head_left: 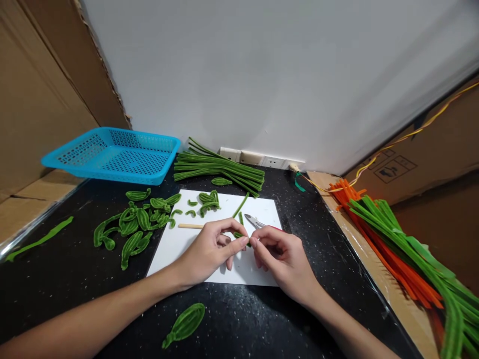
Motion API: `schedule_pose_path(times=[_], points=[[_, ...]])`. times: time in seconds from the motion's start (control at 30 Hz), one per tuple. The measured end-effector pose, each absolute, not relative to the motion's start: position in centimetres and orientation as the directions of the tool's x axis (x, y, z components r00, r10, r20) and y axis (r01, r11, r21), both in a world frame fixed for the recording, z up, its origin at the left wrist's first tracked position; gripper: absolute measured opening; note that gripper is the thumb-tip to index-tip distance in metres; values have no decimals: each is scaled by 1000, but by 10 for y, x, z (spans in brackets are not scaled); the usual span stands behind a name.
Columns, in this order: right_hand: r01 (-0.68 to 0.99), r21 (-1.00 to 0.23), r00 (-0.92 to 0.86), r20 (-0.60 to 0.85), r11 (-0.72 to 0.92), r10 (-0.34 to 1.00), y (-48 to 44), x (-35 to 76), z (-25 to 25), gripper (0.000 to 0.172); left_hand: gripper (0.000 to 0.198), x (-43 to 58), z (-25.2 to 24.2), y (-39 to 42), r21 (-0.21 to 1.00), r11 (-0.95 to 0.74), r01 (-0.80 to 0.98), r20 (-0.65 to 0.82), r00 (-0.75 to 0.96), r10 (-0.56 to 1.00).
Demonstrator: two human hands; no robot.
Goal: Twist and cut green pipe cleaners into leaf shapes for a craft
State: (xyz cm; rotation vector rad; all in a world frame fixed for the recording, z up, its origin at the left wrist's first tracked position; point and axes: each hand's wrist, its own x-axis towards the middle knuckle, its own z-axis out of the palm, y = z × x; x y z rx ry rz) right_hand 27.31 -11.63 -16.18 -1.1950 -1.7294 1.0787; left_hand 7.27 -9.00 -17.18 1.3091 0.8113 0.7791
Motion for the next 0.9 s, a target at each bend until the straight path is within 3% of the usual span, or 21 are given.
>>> schedule_pose_path(times=[0.27, 0.9], points=[[236, -954, -286, 115, 186, 951, -117, 273, -163, 28, 32, 73, -174, -89, 989, 147, -14, -114, 556, 824], [253, -952, -297, 93, 173, 950, -116, 273, -162, 27, 35, 73, -173, -89, 992, 124, -9, -99, 551, 829]])
